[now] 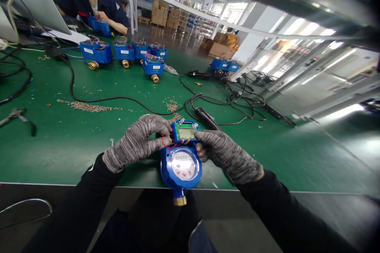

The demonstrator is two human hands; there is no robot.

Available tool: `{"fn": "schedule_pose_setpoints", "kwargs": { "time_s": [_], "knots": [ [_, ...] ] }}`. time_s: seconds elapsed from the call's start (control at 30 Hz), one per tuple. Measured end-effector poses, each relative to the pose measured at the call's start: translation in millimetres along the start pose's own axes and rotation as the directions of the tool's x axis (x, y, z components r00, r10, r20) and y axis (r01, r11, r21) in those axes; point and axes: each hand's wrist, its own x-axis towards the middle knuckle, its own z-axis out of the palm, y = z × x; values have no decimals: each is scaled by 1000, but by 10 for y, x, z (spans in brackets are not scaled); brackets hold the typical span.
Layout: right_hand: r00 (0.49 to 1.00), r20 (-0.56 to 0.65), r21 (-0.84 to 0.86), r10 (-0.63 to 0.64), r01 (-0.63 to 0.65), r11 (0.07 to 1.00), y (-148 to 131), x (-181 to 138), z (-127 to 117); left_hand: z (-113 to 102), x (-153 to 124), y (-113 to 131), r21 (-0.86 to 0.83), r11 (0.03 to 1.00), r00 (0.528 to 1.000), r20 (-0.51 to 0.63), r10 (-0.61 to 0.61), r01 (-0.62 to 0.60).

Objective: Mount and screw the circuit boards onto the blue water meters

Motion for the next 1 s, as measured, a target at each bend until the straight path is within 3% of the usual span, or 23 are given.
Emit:
{"fn": "schedule_pose_setpoints", "kwargs": {
  "time_s": [0.1,0.23,0.4,0.47,0.83,1.0],
  "knots": [
    [1000,-8,-11,0,0,1000,-14,-4,9,-49,-10,-21,34,999,1000,15,4,-4],
    [1000,8,7,-7,7,1000,-18,-9,17,-137,-26,40,119,993,989,145,-42,25],
    [1000,9,9,-12,12,1000,-14,-10,16,-90,30,109,260,965,997,74,19,-37],
    [1000,10,21,-3,3,1000,-19,-10,18,-70,55,109,289,955,994,97,47,-73],
    [1000,6,7,18,-18,1000,-40,4,17,-277,143,166,312,935,935,352,49,-166],
    [999,11,17,42,-42,999,-73,-6,42,-291,177,127,273,940,947,299,119,-204]
  ]
}}
